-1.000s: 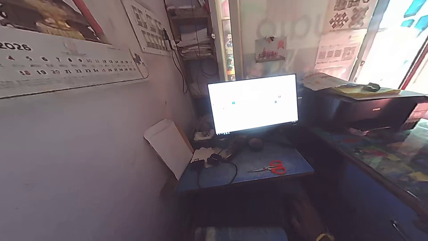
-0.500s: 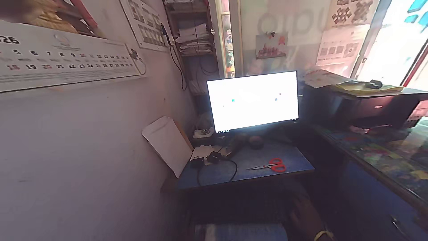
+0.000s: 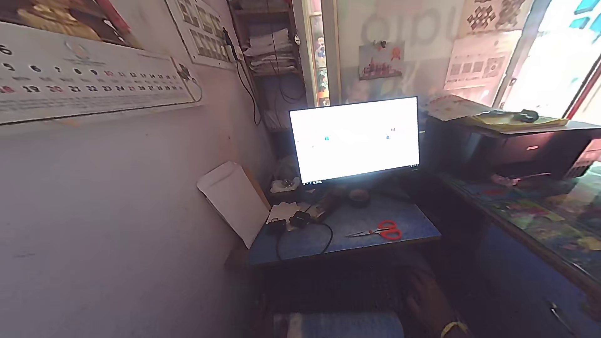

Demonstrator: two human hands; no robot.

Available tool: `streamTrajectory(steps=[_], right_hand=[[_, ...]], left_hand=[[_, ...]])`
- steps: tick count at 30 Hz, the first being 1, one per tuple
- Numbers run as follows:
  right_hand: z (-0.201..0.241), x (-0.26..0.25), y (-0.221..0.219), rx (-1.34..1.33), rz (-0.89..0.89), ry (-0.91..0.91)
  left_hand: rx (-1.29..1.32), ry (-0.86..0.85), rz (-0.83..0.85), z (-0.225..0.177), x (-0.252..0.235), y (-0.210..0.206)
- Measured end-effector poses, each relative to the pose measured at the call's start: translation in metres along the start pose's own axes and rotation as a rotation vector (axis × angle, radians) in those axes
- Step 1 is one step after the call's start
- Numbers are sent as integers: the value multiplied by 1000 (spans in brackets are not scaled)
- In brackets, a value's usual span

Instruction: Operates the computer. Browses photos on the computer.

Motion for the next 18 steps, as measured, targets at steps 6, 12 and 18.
streamTrajectory(steps=[6,12,18], right_hand=[[1,0,2,-30,-57,20],[3,1,3,-29,-71,38],[4,2,3,-27,-86,61]], left_hand=[[16,-6,-8,2,-1,-1],[24,2,5,-5,2,5],[27,36,33,-14,8,15]])
Point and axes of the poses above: each hand's wrist, its own x-axis away from the middle knuckle, its own y-axis out of the back of the hand, z = x × y, the point moved 10 cm from there along -x, towards the middle knuckle, and after that the axes turned 9 degrees about y, right-handed, at the moved point
